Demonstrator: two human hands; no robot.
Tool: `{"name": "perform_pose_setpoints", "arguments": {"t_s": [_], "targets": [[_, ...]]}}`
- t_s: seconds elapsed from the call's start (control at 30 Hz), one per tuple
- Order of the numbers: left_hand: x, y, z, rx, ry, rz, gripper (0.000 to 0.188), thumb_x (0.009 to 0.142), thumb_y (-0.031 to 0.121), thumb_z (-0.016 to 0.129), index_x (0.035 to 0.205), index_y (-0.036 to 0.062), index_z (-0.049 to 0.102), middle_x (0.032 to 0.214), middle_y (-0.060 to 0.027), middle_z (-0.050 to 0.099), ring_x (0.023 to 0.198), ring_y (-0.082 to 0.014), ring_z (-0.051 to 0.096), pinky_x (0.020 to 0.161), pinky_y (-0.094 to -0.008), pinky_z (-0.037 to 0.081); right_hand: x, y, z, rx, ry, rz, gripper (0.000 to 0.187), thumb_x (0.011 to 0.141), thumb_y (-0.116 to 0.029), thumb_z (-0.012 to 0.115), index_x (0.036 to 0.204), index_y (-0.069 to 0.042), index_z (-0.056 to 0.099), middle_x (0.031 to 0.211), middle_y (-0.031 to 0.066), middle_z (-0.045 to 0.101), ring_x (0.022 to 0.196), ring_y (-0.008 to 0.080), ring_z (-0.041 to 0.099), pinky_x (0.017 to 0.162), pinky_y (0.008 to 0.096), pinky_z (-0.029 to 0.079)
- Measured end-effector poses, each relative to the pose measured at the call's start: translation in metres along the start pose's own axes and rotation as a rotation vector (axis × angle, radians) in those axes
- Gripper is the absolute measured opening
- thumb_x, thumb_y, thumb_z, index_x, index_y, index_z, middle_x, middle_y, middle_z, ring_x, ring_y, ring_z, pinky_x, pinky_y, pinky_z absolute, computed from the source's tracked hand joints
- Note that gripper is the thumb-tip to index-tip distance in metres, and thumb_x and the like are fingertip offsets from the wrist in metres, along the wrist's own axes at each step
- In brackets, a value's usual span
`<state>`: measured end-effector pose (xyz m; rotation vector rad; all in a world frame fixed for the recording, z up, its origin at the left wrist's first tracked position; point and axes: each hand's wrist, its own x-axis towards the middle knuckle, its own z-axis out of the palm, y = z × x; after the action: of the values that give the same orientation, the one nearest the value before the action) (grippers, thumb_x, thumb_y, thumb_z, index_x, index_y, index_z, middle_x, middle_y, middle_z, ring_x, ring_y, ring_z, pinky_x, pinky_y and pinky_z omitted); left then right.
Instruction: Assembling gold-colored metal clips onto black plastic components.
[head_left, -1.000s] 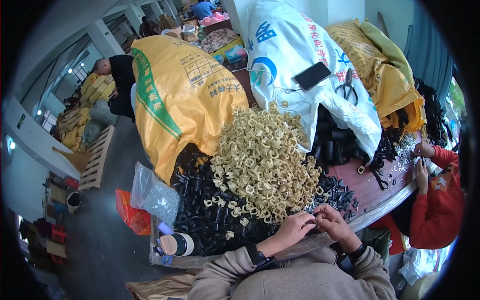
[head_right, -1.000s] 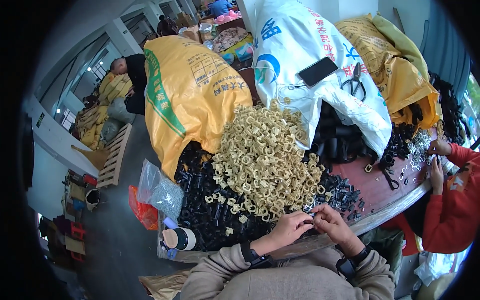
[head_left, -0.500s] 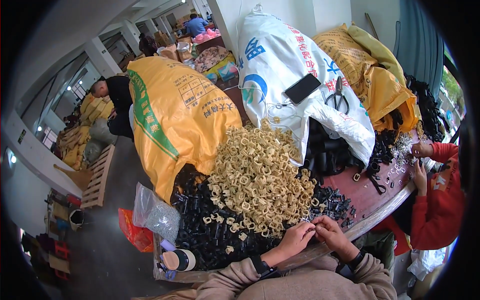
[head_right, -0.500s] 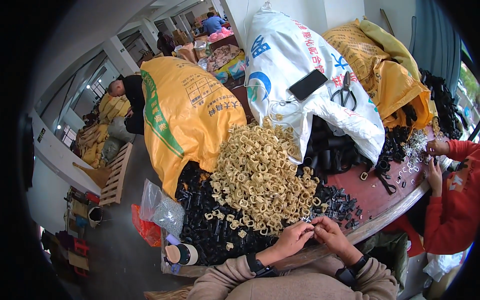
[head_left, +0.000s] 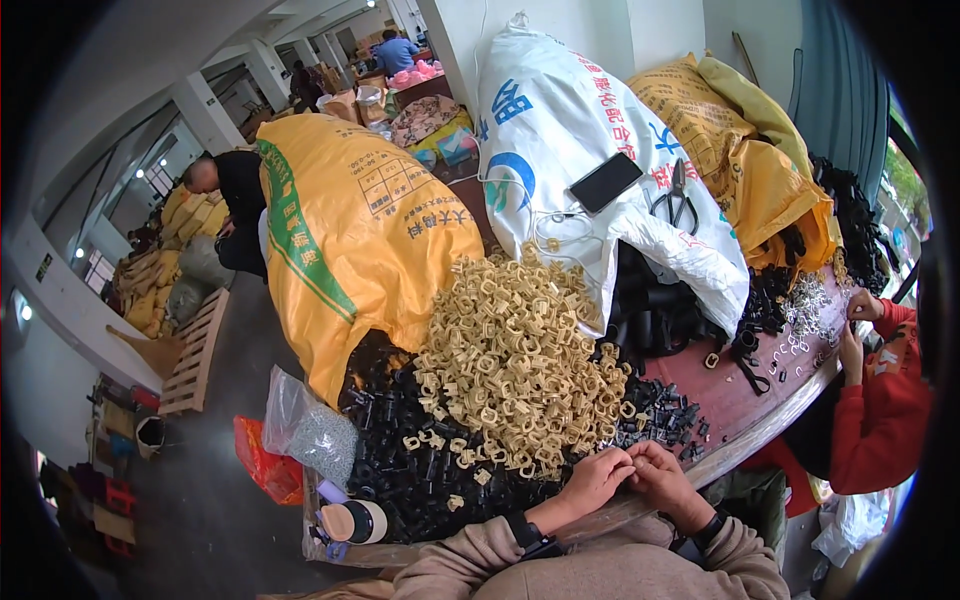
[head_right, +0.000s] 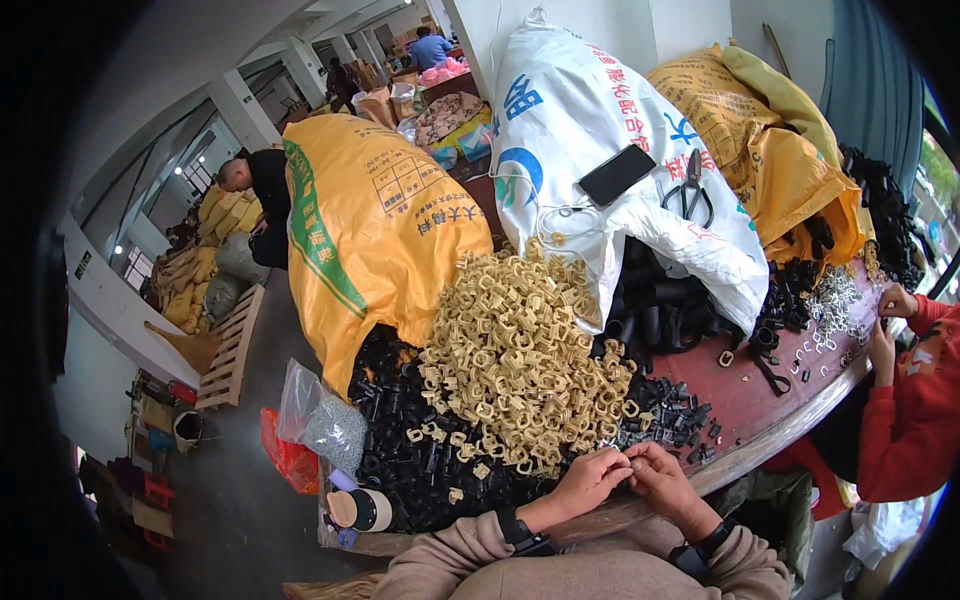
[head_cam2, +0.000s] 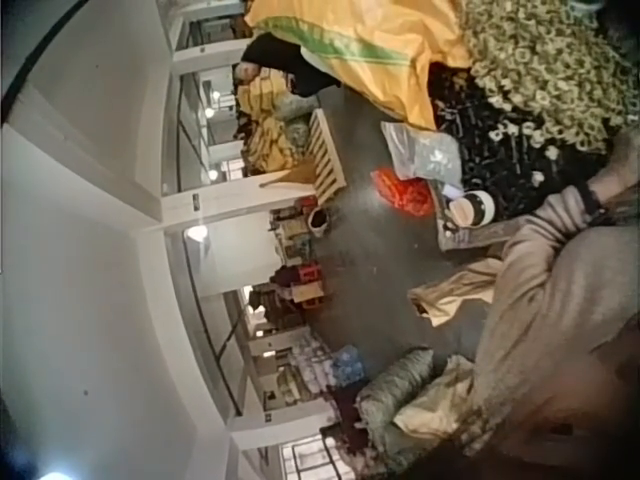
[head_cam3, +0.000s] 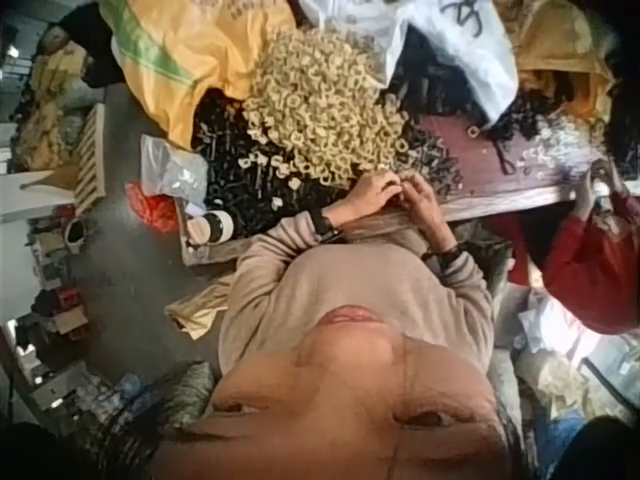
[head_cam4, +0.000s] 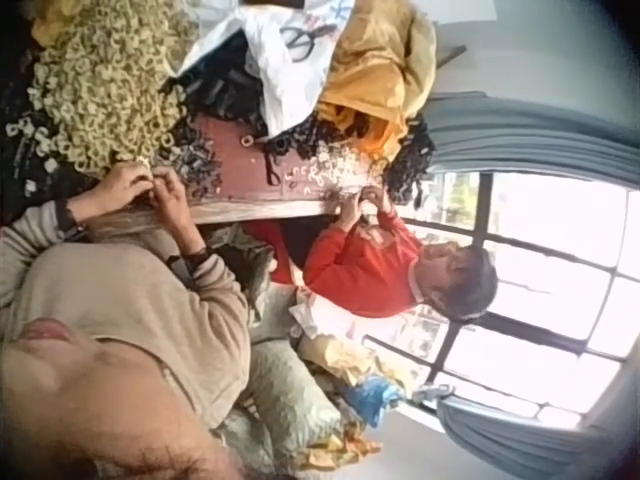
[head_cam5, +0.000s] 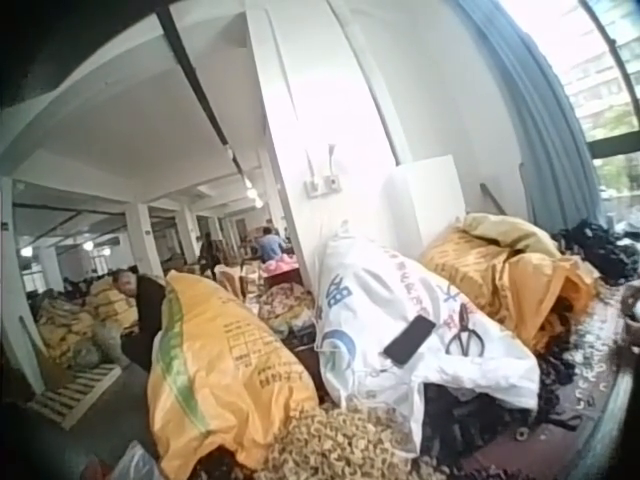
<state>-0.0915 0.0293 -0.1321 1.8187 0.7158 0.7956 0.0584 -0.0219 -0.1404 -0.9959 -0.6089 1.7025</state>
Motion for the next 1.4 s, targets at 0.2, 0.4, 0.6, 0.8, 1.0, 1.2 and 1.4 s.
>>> {"name": "perform_pose_setpoints", "arguments": {"t_s": [0.2,0.4,0.6,0.8,1.0,1.2,1.4], "targets": [[0.002,-0.003,0.001,-0.007,0.012,-0.080,0.009,0.080,0.009,0.055,0.081,0.0013,0.050,0.066,-0.0089,0.052,0.060,-0.0200,0.053,0.055,-0.0286,0.042,0.003,-0.001,-0.005,-0.055,-0.018,-0.074,0.017,0.084,-0.012,0.052,0.099,-0.005,0.047,0.067,-0.0028,0.045,0.057,0.0052,0.040,0.050,0.0178,0.032],[0.003,0.006,0.003,0.011,0.061,-0.031,0.010,0.078,0.007,0.056,0.083,0.0005,0.051,0.069,-0.0088,0.052,0.060,-0.0194,0.052,0.055,-0.0288,0.042,-0.002,-0.002,-0.008,-0.058,-0.031,-0.124,0.017,0.084,-0.012,0.052,0.099,-0.006,0.047,0.067,-0.0035,0.045,0.059,0.0050,0.041,0.051,0.0174,0.033],[-0.002,0.010,0.002,0.074,0.000,0.044,0.010,0.077,0.006,0.058,0.082,0.0005,0.052,0.072,-0.0087,0.052,0.063,-0.0199,0.053,0.056,-0.0282,0.042,-0.012,-0.005,0.003,-0.095,0.014,-0.102,0.018,0.085,-0.014,0.052,0.100,-0.006,0.047,0.071,-0.0039,0.047,0.060,0.0048,0.043,0.052,0.0168,0.034],[-0.007,0.019,0.002,0.031,0.046,0.050,0.008,0.077,0.007,0.058,0.080,0.0015,0.053,0.071,-0.0083,0.052,0.063,-0.0197,0.053,0.057,-0.0282,0.042,-0.016,-0.003,0.006,-0.047,-0.011,-0.080,0.021,0.085,-0.019,0.052,0.100,-0.007,0.045,0.082,-0.0011,0.051,0.061,0.0063,0.045,0.054,0.0171,0.036],[-0.016,0.021,-0.005,0.059,0.056,0.065,0.007,0.076,0.006,0.058,0.080,0.0021,0.053,0.072,-0.0082,0.053,0.064,-0.0203,0.054,0.057,-0.0286,0.042,-0.021,-0.002,0.011,-0.119,-0.045,-0.039,0.014,0.087,-0.019,0.047,0.092,-0.006,0.049,0.070,-0.0007,0.050,0.058,0.0056,0.043,0.051,0.0169,0.034],[-0.020,0.019,-0.008,0.143,0.011,0.152,0.008,0.076,0.006,0.058,0.081,0.0020,0.053,0.074,-0.0090,0.055,0.066,-0.0226,0.055,0.058,-0.0289,0.043,-0.022,0.005,0.004,0.008,-0.153,0.186,0.017,0.088,-0.022,0.046,0.080,-0.007,0.050,0.064,-0.0012,0.049,0.052,0.0061,0.040,0.047,0.0180,0.031],[-0.015,0.024,-0.007,0.143,-0.049,0.133,0.008,0.076,0.006,0.059,0.081,0.0019,0.054,0.073,-0.0086,0.055,0.063,-0.0203,0.055,0.056,-0.0281,0.043,-0.023,0.003,0.004,0.234,-0.209,0.220,0.016,0.088,-0.020,0.046,0.079,-0.008,0.050,0.064,-0.0015,0.048,0.051,0.0060,0.039,0.046,0.0179,0.030]]}}
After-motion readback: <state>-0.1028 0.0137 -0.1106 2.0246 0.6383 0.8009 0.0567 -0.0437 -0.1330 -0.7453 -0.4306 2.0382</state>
